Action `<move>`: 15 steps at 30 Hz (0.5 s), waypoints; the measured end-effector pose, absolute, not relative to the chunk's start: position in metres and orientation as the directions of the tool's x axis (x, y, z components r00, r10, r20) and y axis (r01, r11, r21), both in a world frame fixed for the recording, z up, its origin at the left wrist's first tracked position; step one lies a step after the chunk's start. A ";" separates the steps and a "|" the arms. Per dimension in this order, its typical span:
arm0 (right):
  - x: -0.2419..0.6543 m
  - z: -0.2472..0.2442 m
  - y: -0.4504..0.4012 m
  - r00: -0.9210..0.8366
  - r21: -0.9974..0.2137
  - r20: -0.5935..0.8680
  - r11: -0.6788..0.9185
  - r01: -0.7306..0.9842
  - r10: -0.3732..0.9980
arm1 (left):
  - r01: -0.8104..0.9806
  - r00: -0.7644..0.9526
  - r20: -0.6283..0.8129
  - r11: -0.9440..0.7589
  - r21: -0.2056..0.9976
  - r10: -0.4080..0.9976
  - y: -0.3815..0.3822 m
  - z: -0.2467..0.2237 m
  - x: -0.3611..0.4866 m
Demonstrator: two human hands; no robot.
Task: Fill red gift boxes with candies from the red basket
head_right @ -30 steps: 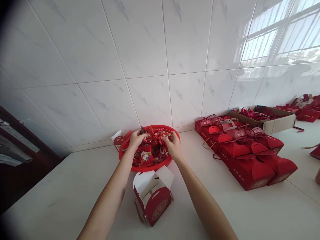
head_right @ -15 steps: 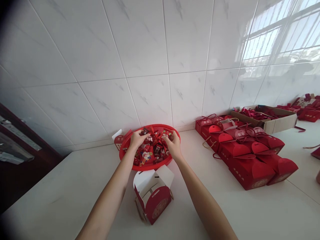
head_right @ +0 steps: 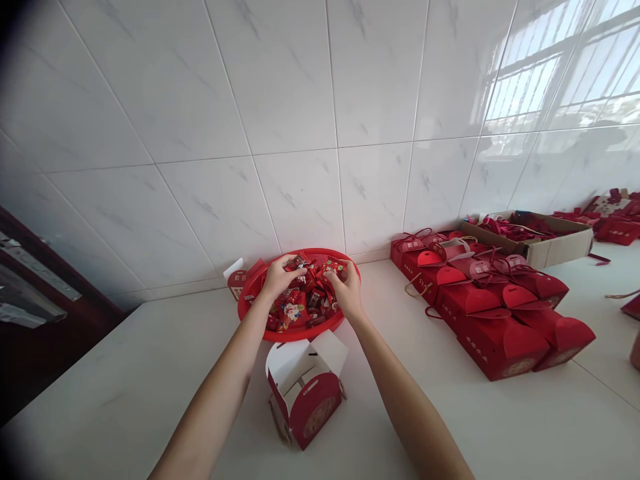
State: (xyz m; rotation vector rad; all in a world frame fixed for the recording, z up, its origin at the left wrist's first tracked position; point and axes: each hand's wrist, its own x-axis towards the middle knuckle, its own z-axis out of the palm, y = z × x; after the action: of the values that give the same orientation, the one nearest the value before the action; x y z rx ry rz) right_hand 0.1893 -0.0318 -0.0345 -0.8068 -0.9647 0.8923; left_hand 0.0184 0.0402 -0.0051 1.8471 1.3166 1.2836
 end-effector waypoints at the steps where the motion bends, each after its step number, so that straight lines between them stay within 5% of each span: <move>1: 0.189 -0.034 -0.032 0.292 -0.872 0.336 0.413 -0.263 0.895 | 0.398 0.109 0.402 -0.410 0.821 0.909 0.041 -0.006 0.019; 15: 0.191 -0.034 -0.032 0.249 -0.891 0.344 0.399 -0.217 0.905 | 0.367 0.242 0.465 -0.524 0.768 0.851 0.031 -0.001 0.023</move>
State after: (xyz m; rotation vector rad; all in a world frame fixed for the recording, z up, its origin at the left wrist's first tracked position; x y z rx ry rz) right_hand 0.1908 -0.0319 -0.0337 -0.8304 -1.0297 0.8978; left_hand 0.0232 0.0306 -0.0015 2.0077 1.1093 1.2411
